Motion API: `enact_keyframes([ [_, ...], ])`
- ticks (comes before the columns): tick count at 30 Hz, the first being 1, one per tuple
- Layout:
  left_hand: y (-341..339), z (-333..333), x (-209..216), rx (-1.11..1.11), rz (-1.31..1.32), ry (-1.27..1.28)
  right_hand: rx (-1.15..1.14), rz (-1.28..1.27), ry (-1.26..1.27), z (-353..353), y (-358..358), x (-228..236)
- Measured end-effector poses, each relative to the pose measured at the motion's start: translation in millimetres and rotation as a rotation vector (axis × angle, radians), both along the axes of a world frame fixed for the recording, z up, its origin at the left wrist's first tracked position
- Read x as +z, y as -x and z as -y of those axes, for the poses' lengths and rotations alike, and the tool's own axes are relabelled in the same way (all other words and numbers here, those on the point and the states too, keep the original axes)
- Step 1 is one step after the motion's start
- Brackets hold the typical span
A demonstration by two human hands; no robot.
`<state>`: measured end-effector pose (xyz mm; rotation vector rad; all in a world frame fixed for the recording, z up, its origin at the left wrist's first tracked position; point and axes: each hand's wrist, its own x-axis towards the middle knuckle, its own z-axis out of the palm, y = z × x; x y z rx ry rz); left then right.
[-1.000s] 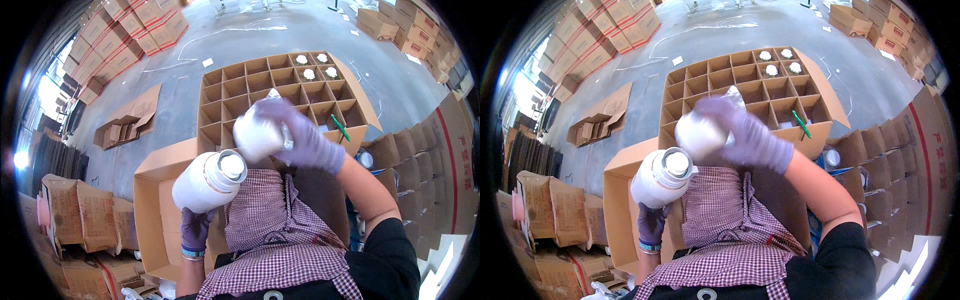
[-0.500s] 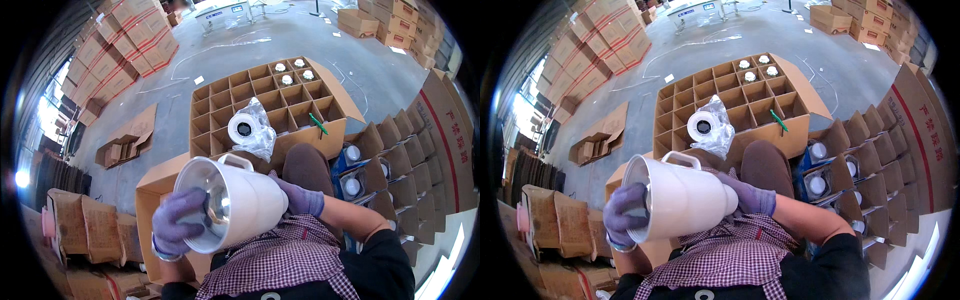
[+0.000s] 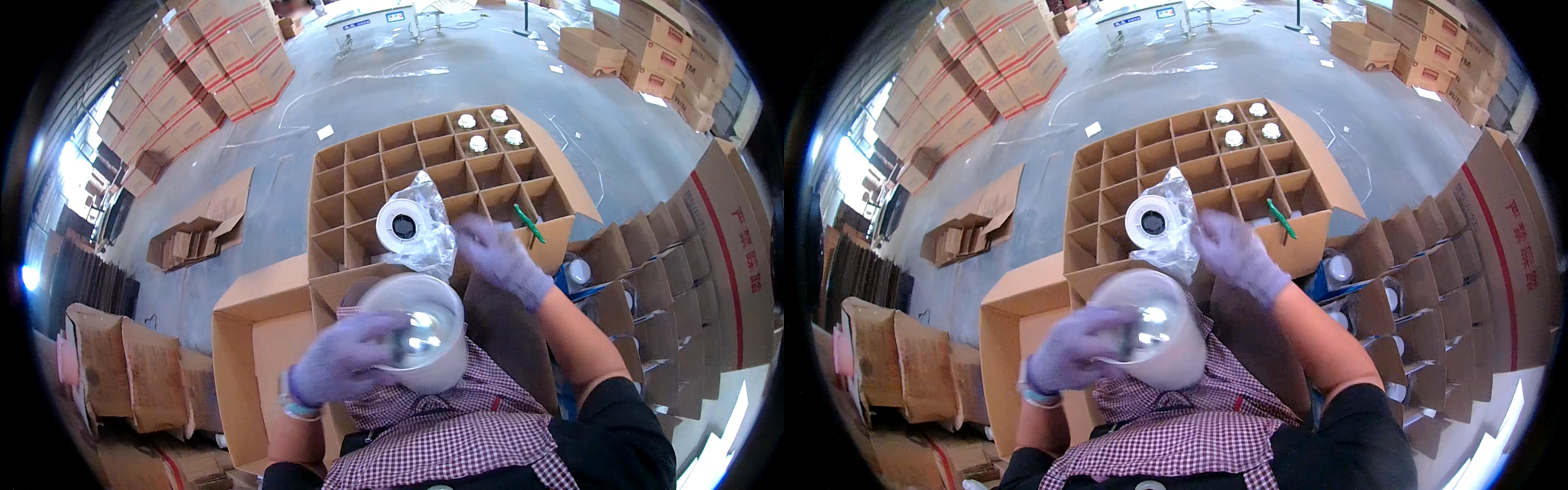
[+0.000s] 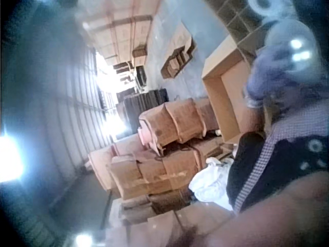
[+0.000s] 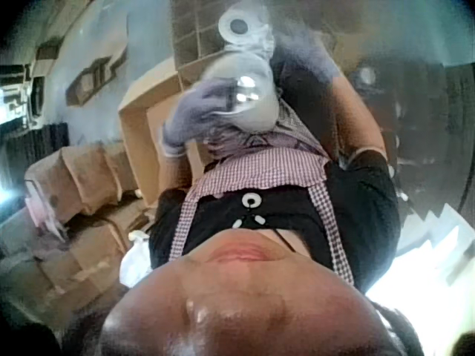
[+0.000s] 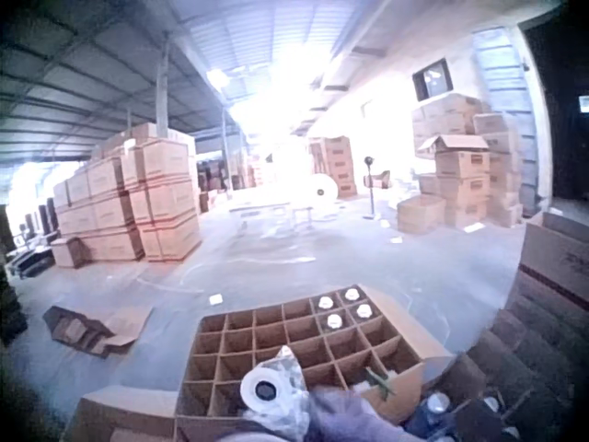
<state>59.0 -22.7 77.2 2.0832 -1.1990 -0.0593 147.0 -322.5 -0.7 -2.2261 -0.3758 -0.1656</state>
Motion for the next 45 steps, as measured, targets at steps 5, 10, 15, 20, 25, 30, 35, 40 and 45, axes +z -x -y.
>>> enact_keyframes([
  [5, -30.1, 60.4, -42.1, 0.001, -0.063, -0.084, 0.059, -0.022, 0.332, -82.1, -86.9, -1.8],
  [10, -47.6, 59.4, -65.3, 0.232, -0.167, 0.086, 0.058, -0.064, 0.623, -102.1, -127.1, -33.7],
  [15, -42.4, 52.3, -79.3, 0.297, -0.245, 0.310, 0.121, -0.135, 0.771, -113.8, -125.2, -40.6],
  [20, -46.4, 68.0, -75.7, 0.179, -0.151, 0.232, 0.082, 0.019, 0.696, -78.5, -152.7, -108.4],
  [25, -41.8, 37.1, -66.6, 0.365, -0.356, 0.549, -0.207, 0.133, 0.019, -34.3, -144.6, -7.2],
  [30, -112.8, 23.6, -90.4, 0.710, -0.280, 0.690, 0.024, 0.082, -0.015, -26.0, -128.0, 30.0],
  [35, -186.7, 0.7, -137.2, 0.639, 0.214, -0.219, 0.386, -0.263, 0.210, -41.7, -121.9, -23.3],
  [40, -200.6, -51.0, -127.6, 0.773, -0.056, -0.321, 0.366, -0.237, 0.418, -42.6, -119.5, -30.8],
  [45, -191.4, -57.7, -104.9, 1.010, -0.361, 0.496, -0.046, 0.317, 0.313, -29.8, -126.2, -14.0],
])
